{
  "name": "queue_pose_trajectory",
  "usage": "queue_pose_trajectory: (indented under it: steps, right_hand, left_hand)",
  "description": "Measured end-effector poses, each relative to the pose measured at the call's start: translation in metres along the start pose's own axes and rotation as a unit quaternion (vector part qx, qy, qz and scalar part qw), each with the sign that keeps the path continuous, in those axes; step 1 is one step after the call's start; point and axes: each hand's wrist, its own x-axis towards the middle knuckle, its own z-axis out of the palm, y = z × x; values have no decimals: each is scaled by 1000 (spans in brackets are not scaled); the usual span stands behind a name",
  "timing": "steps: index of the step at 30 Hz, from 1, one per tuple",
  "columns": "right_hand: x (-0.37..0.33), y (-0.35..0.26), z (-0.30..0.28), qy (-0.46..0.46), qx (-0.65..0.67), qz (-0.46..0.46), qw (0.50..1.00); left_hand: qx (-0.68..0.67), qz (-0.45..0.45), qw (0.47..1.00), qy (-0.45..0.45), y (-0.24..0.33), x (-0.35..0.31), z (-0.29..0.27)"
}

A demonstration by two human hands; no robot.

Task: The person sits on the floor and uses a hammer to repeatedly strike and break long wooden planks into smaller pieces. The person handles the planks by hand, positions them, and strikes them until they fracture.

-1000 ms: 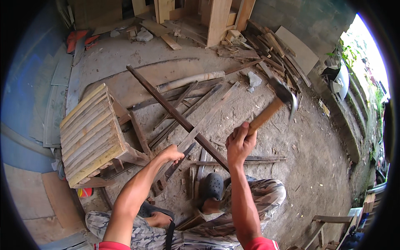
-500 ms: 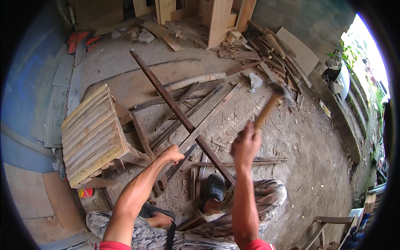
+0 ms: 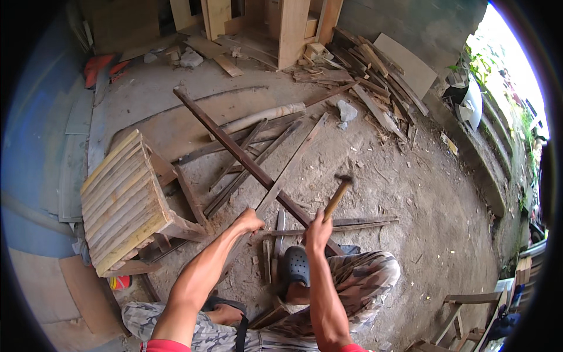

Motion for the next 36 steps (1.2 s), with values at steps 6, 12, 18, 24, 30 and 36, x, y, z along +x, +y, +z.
queue_pose_trajectory:
  steps: [6,12,18,24,30,36]
  right_hand:
    - [-10,-191,-25,-22,232,-164,959]
    - [-9,31,13,-81,-291,-63,951]
    - [3,-50,7,-67,-137,-76,985]
    - [-12,-247,-34,-24,296,-238,925]
    - [7,70,9,-39,-339,-148,928]
    - [25,5,6,-45,-77,-68,994]
  left_hand:
    - [-42,-5,999,-28,19,23,6]
    - [-38,-8,997,-70,54,32,16]
    - [-61,10,998,-31,-3,35,18]
    - [-41,-4,999,-10,19,31,11]
    - [-43,16,997,-69,61,30,29]
    - [-1,23,1000,-5,8,25,20]
